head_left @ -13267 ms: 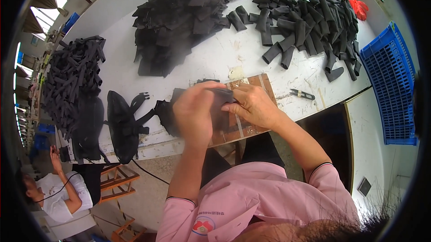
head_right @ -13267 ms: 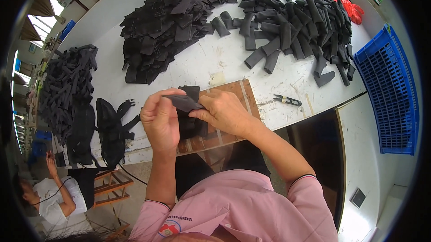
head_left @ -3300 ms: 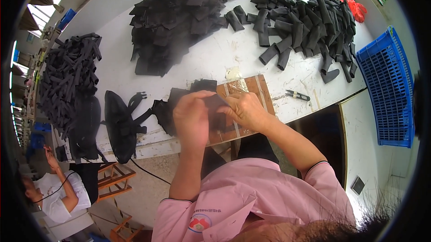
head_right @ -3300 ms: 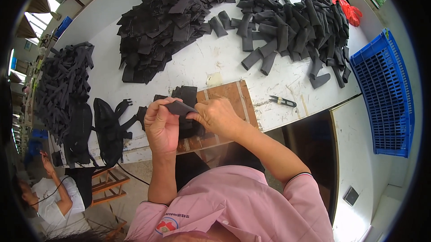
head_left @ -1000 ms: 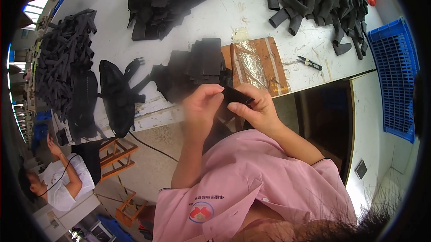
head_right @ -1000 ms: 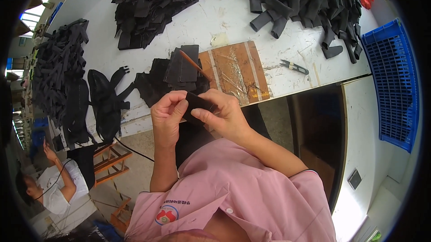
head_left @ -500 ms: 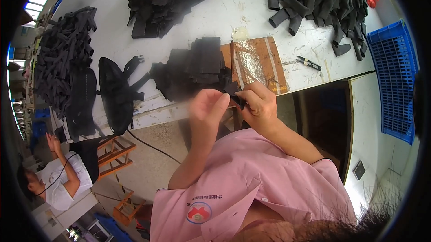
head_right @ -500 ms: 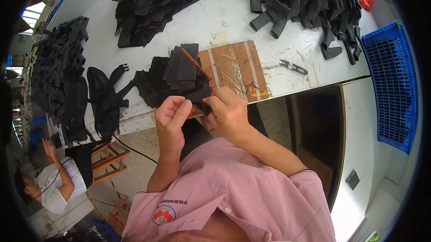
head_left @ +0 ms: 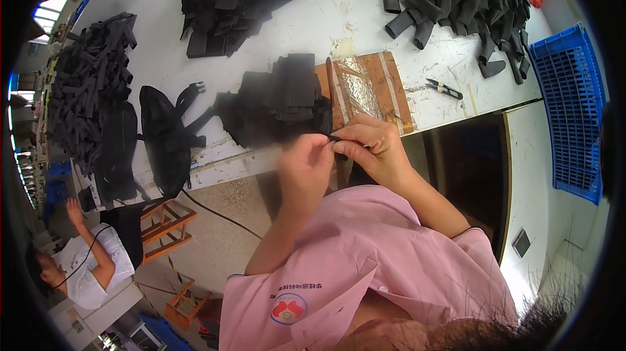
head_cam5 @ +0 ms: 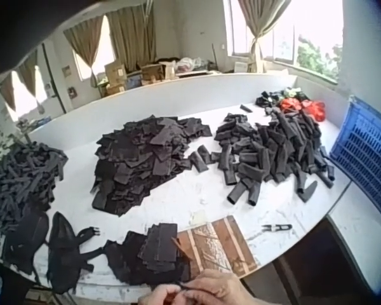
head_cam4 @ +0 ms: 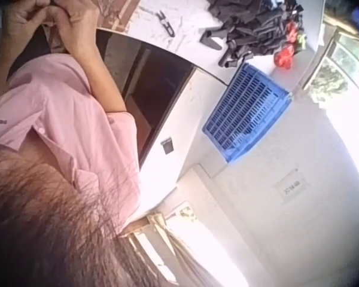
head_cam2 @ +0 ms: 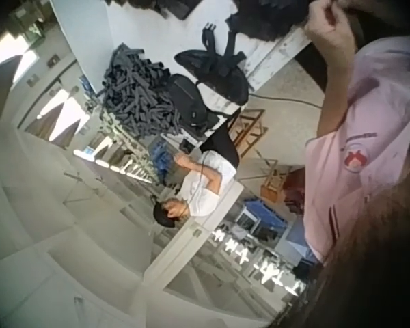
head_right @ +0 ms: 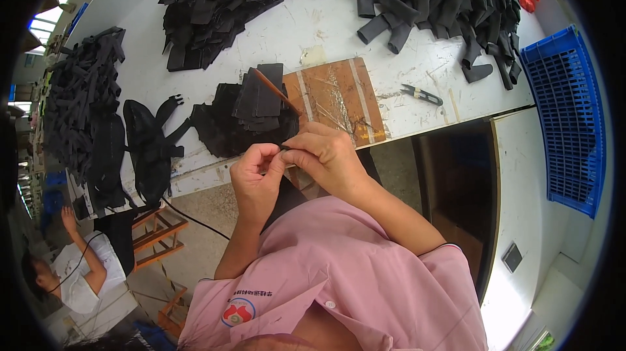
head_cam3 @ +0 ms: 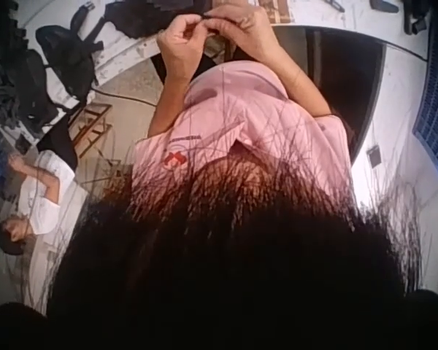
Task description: Folding and assembling small pieces of black industrial foam material using a wooden stick for precision.
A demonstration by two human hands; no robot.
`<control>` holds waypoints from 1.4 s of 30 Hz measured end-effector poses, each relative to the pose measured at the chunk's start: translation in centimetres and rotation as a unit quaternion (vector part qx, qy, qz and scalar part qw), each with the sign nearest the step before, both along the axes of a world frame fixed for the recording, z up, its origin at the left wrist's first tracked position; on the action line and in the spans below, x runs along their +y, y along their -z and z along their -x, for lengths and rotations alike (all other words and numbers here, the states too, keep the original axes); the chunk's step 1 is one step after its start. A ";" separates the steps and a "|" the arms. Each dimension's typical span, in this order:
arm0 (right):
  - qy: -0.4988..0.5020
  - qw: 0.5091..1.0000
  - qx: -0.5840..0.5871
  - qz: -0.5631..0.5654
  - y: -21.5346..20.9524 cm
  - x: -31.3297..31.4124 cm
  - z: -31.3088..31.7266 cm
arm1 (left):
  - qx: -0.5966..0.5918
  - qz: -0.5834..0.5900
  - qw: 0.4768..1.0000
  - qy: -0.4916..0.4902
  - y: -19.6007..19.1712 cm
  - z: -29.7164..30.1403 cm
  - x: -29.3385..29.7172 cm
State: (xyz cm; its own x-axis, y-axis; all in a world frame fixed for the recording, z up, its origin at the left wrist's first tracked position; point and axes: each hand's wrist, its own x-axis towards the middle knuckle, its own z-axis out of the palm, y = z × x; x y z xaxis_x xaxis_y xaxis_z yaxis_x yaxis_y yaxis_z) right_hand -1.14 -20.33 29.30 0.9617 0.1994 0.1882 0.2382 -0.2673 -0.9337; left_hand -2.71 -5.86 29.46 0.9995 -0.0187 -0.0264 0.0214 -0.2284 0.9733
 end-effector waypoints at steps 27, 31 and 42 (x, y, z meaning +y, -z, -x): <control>-0.020 0.825 0.369 -0.427 2.8 -0.1 -1.0 | 0.197 0.457 0.862 0.093 0.5 -1.9 0.3; -0.113 0.840 0.238 -0.475 1.1 0.5 -1.0 | 0.174 0.535 0.808 0.173 -0.4 -1.3 0.5; -0.005 0.998 -0.023 -0.066 -4.6 0.1 -2.5 | -0.086 0.200 0.974 -0.058 -3.6 -2.0 -1.1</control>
